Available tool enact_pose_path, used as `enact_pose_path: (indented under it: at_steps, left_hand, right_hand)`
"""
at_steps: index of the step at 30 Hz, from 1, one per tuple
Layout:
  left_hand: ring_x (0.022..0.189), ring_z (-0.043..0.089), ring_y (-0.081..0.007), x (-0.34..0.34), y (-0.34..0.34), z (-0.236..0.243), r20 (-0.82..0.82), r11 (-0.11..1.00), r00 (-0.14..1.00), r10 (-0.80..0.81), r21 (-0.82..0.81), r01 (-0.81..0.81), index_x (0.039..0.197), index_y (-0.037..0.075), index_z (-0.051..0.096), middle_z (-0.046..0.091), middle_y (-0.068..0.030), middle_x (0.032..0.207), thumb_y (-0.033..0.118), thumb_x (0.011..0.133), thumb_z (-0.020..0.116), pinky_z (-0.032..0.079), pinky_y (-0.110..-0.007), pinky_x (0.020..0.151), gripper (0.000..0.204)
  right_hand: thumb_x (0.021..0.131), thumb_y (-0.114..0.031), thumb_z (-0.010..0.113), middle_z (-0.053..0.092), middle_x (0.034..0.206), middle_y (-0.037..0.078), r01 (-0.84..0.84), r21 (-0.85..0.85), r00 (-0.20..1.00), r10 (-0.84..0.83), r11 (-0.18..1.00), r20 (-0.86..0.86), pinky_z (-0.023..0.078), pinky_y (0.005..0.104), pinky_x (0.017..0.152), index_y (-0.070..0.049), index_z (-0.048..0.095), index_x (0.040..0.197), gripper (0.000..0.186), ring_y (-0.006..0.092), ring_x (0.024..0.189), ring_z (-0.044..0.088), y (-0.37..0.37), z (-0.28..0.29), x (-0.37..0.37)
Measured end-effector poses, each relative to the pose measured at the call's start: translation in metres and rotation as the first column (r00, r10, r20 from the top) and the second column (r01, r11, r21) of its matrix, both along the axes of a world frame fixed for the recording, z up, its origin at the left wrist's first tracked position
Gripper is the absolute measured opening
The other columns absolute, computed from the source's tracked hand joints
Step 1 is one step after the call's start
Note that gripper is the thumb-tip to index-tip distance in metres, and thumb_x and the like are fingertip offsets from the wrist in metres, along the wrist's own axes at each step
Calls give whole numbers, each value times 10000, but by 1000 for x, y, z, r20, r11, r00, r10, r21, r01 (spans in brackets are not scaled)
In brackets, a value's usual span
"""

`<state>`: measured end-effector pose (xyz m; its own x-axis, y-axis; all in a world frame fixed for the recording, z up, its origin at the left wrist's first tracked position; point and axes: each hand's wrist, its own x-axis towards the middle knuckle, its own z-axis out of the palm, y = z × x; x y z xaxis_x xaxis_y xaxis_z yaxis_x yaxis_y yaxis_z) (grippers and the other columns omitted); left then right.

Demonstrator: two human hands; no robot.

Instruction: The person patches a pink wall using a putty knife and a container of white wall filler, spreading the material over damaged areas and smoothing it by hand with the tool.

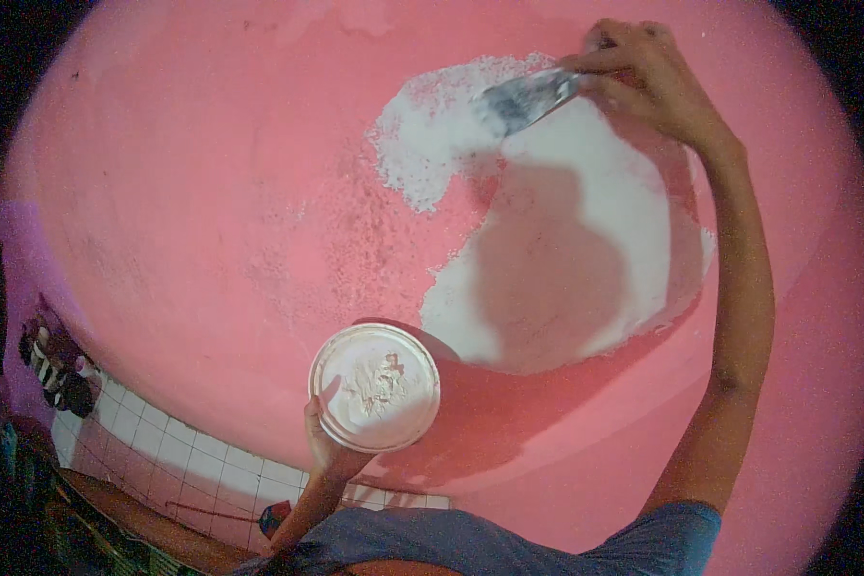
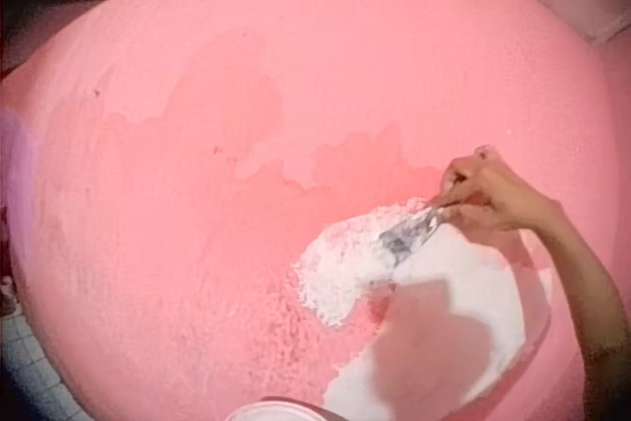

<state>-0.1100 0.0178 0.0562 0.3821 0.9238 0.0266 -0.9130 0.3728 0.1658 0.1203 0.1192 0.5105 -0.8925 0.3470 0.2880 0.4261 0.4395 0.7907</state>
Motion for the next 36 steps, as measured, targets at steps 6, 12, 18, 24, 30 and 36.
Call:
enact_pose_path:
  at_steps: [6, 12, 18, 24, 30, 36]
  left_hand:
    - [1359, 311, -324, 6, 5, -13, 6, 1000, 1000, -14, -10, 14, 1465, 207, 261, 303, -89, 1494, 595, 780, 541, 267, -564, 1084, 836]
    - [1353, 300, -374, -2, -1, -9, -74, 999, 996, 51, -3, -52, 1467, 210, 245, 259, -138, 1500, 664, 821, 430, 294, -608, 1053, 811]
    - [1366, 299, -328, 13, 7, -13, 47, 999, 999, 17, 47, -20, 1466, 183, 262, 293, -117, 1499, 594, 808, 512, 253, -568, 1092, 815]
    - [1362, 284, -364, 20, 1, -18, 6, 982, 986, 168, -85, -167, 1457, 183, 268, 237, -154, 1511, 630, 865, 428, 261, -584, 1091, 759]
    - [1399, 208, -331, 27, -6, -20, 92, 975, 971, 220, -27, -219, 1449, 217, 300, 227, -124, 1524, 660, 823, 481, 189, -648, 1084, 789]
    - [1378, 270, -315, 17, -17, -19, 169, 961, 946, 275, -54, -270, 1452, 166, 294, 283, -105, 1502, 580, 796, 565, 221, -614, 1090, 822]
  right_hand:
    - [855, -131, 602, 579, 852, 71, 115, -120, 976, -135, 986, -169, 445, 335, 754, -73, 679, 1098, 262, 223, 765, 563, -17, 22, 15]
    - [806, -278, 670, 619, 849, 8, 139, -167, 984, -156, 976, -92, 320, 350, 820, -133, 742, 957, 221, 155, 837, 526, 0, -20, -52]
    - [870, -81, 582, 598, 936, 85, 112, -68, 970, -124, 991, -207, 448, 315, 829, -65, 647, 1167, 305, 204, 887, 579, -20, 38, 18]
    - [935, -58, 529, 619, 1153, 58, -93, -144, 781, -17, 985, -625, 428, 276, 943, -15, 589, 1221, 295, 163, 1080, 557, -51, -99, 44]
    - [790, -35, 699, 577, 933, 78, -315, -638, 631, -347, 702, -694, 462, 264, 627, -103, 678, 1115, 333, 149, 709, 554, -103, -349, 2]
    - [837, -68, 666, 570, 922, 111, -450, -681, 423, -533, 578, -733, 453, 274, 614, -94, 682, 1126, 291, 156, 695, 545, -115, -437, 5]
